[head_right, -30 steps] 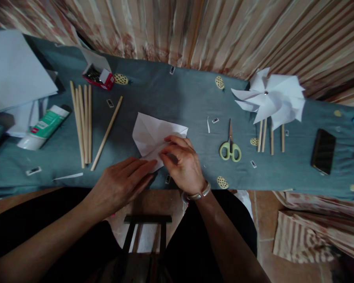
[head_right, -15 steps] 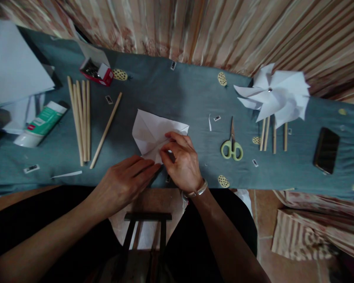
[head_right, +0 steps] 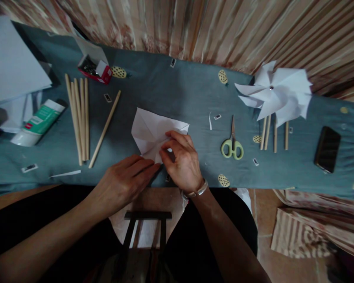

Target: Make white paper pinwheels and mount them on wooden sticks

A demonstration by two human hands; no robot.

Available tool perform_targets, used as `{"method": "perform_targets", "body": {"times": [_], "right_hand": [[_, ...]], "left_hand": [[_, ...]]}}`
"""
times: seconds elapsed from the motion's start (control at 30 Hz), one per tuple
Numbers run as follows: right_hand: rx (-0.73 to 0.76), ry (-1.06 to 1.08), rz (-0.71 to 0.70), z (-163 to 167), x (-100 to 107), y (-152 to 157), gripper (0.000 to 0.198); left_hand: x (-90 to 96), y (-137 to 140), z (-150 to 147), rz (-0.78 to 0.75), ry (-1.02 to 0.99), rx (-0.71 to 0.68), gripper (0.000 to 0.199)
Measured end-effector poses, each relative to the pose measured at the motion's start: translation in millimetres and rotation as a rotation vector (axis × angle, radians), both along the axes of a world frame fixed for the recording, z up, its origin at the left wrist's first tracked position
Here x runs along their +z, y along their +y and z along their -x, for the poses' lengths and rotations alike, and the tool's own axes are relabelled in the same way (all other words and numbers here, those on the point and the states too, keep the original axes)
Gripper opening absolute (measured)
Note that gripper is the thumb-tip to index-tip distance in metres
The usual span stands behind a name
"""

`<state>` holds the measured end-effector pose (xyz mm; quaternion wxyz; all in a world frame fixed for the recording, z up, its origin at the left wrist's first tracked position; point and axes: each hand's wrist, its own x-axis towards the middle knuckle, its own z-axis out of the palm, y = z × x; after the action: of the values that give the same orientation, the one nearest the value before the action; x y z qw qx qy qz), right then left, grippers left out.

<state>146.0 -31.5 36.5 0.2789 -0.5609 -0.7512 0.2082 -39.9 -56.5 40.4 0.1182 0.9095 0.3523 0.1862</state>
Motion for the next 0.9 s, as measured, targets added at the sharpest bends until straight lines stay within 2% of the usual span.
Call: {"method": "perform_targets", "body": {"times": [0.43, 0.7, 0.9], "right_hand": [[0.073, -0.048, -0.081, -0.1, -5.3, -4.4, 0.022], [0.152, -0.197, -0.130, 1.5, -8.0, -8.3, 0.027], [0.092, -0.244, -0.209, 7.9, -19.2, -19.8, 0.031]], "left_hand": [[0.4, -0.2, -0.8, -0.012, 0.013, 0.003, 0.019], [0.9, -0.2, -1.2, 0.007, 0.018, 0.006, 0.019], [2.9, 0.6, -2.8, 0.042, 0.030, 0.027, 0.017]]}}
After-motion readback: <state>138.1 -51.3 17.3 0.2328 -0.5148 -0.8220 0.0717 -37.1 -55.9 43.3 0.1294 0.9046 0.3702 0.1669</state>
